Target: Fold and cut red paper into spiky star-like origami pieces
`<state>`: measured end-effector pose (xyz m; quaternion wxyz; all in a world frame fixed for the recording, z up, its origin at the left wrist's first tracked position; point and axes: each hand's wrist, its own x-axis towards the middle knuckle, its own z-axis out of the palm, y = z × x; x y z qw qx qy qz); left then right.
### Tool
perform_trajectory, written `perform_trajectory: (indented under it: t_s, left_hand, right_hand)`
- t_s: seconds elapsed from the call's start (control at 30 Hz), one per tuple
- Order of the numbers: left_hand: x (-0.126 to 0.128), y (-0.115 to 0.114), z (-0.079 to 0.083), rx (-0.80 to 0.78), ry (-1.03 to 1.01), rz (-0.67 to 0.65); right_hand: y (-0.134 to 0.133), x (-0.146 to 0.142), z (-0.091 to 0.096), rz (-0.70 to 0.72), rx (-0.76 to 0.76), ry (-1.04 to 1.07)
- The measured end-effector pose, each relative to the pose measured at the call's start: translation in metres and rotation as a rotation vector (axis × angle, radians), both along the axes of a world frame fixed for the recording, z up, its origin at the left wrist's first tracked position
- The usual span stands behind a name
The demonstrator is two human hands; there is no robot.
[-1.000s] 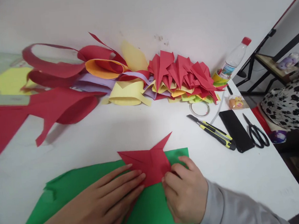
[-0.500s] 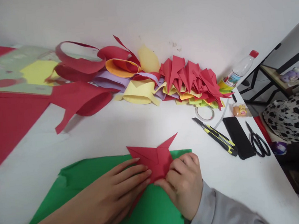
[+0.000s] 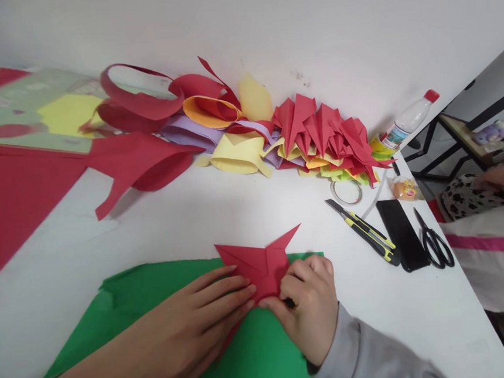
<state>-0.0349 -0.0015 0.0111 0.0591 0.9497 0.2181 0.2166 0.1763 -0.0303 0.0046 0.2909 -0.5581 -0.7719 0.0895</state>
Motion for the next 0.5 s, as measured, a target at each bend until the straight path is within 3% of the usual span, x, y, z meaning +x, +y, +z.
perform_trajectory:
  t_s: [0.5]
  left_hand:
    - [0.0001, -0.0010, -0.0004, 0.025, 0.029, 0.004]
  right_hand:
    - [0.0029, 0.0024, 0.0067, 0.112, -0.102, -0.087]
